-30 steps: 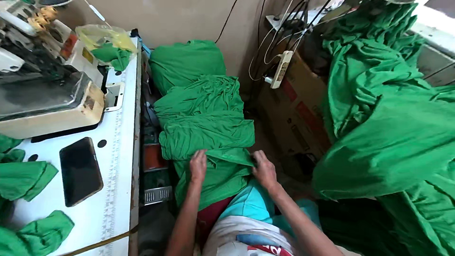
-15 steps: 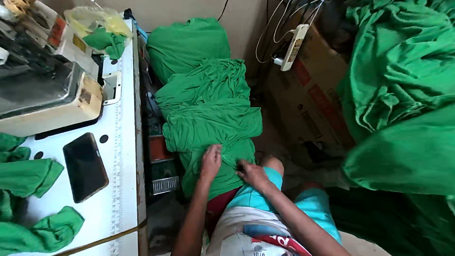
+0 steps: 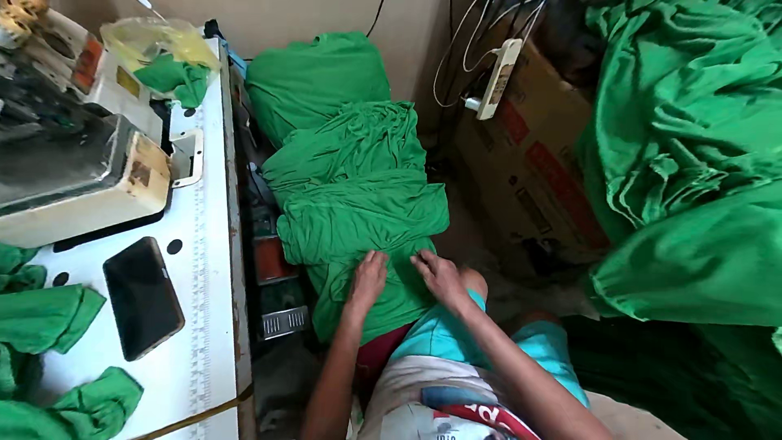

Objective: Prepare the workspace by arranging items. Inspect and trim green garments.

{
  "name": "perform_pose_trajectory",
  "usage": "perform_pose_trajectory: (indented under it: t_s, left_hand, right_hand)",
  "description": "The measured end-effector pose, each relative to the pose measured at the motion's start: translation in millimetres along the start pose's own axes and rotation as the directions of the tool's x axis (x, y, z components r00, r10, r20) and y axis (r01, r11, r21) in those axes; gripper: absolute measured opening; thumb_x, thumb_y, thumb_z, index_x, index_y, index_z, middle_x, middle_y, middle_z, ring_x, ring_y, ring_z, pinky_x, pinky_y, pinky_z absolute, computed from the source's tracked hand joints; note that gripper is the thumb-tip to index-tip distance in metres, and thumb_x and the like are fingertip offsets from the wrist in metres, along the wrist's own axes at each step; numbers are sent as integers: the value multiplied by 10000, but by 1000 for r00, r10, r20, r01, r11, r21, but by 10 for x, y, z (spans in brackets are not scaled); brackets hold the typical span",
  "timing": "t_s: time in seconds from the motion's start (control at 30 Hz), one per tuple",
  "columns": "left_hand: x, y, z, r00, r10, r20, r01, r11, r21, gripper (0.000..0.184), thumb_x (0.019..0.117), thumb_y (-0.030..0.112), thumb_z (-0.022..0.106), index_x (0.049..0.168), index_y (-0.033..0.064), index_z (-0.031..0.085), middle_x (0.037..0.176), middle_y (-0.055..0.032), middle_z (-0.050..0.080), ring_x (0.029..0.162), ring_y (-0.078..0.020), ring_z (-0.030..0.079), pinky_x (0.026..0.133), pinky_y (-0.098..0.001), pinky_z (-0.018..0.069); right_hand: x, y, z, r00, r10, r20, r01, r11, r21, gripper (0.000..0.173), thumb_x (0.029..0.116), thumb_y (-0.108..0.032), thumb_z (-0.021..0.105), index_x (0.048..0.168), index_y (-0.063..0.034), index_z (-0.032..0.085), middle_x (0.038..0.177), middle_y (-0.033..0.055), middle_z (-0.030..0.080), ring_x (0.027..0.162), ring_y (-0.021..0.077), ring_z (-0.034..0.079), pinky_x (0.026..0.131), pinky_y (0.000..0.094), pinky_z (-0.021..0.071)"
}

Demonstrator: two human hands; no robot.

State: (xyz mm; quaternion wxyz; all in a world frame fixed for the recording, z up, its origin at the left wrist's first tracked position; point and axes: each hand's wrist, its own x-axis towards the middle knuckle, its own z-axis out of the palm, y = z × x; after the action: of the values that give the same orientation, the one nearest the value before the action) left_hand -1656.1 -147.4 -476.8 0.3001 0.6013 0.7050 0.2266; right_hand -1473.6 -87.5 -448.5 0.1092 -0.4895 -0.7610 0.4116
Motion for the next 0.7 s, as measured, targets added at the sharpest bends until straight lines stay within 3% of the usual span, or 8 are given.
perform_pose_trajectory:
  t_s: [0.07, 0.13, 0.2, 0.27, 0.37, 0.47, 0.57, 0.7]
  left_hand:
    - [21, -116, 64, 1000, -11, 6, 11, 996, -85, 334, 1084, 134, 420, 1260, -60, 629, 1246, -236, 655, 1119, -320, 672, 1020, -450, 523]
    - [12, -249, 143, 999, 1, 43, 3, 996, -92, 328, 1053, 214, 537, 1193, -45, 682, 1200, -230, 654, 1065, -305, 668, 979, -427, 532]
    - [7, -254, 146, 994, 17, 105, -13, 999, -39, 285, 1015, 210, 619, 1157, -18, 716, 1217, -213, 643, 1067, -290, 660, 986, -406, 530]
    - [5, -249, 130, 996, -1, 91, 5, 999, -47, 251, 1026, 150, 583, 1131, -29, 724, 1194, -212, 670, 1101, -301, 662, 1020, -428, 507]
    - [21, -331, 102, 993, -116, 22, 117, 943, -311, 250, 1049, 152, 553, 1142, -39, 684, 1094, -176, 699, 967, -223, 707, 905, -382, 582]
    - [29, -367, 80, 986, -163, 31, 158, 863, -479, 247, 1055, 142, 544, 1166, -53, 647, 1048, -153, 687, 891, -171, 692, 828, -344, 588]
    - [29, -403, 108, 987, -157, -16, 130, 867, -481, 230, 1045, 161, 567, 1138, -26, 663, 994, -105, 678, 805, -121, 647, 751, -296, 559]
    - [46, -392, 144, 986, -152, -61, 111, 896, -430, 225, 1034, 178, 587, 1110, -2, 698, 1010, -105, 668, 793, -115, 620, 738, -285, 535]
  right_hand:
    - [132, 149, 280, 995, -65, -74, 89, 922, 377, 356, 1101, -240, 420, 1122, 30, 651, 823, 71, 615, 692, 134, 577, 689, 322, 515]
    - [201, 312, 539, 1000, -6, 15, -4, 818, 575, 437, 1125, -276, 301, 1201, 52, 580, 789, 29, 567, 664, 101, 531, 660, 285, 489]
    - [253, 404, 655, 990, 90, 112, -141, 761, 633, 508, 1136, -338, 201, 1282, 38, 511, 790, 15, 531, 649, 99, 494, 621, 272, 451]
    - [297, 407, 632, 980, 125, 155, -197, 734, 650, 439, 1139, -324, 219, 1292, 5, 466, 799, -2, 513, 635, 78, 478, 584, 244, 419]
    - [285, 435, 618, 977, 130, 170, -210, 729, 651, 321, 1130, -290, 325, 1238, -23, 468, 782, -12, 513, 584, 57, 443, 535, 223, 379]
    - [237, 448, 609, 981, 59, 184, -164, 758, 632, 240, 1096, -241, 441, 1176, -20, 485, 795, -3, 526, 592, 61, 462, 557, 232, 409]
    - [229, 423, 606, 978, 25, 207, -143, 803, 578, 238, 1064, -224, 530, 1150, -1, 520, 813, 18, 555, 631, 73, 517, 600, 242, 458]
    - [245, 391, 605, 974, 27, 225, -126, 891, 436, 290, 1052, -249, 560, 1158, 21, 551, 856, 69, 596, 700, 126, 566, 675, 310, 497]
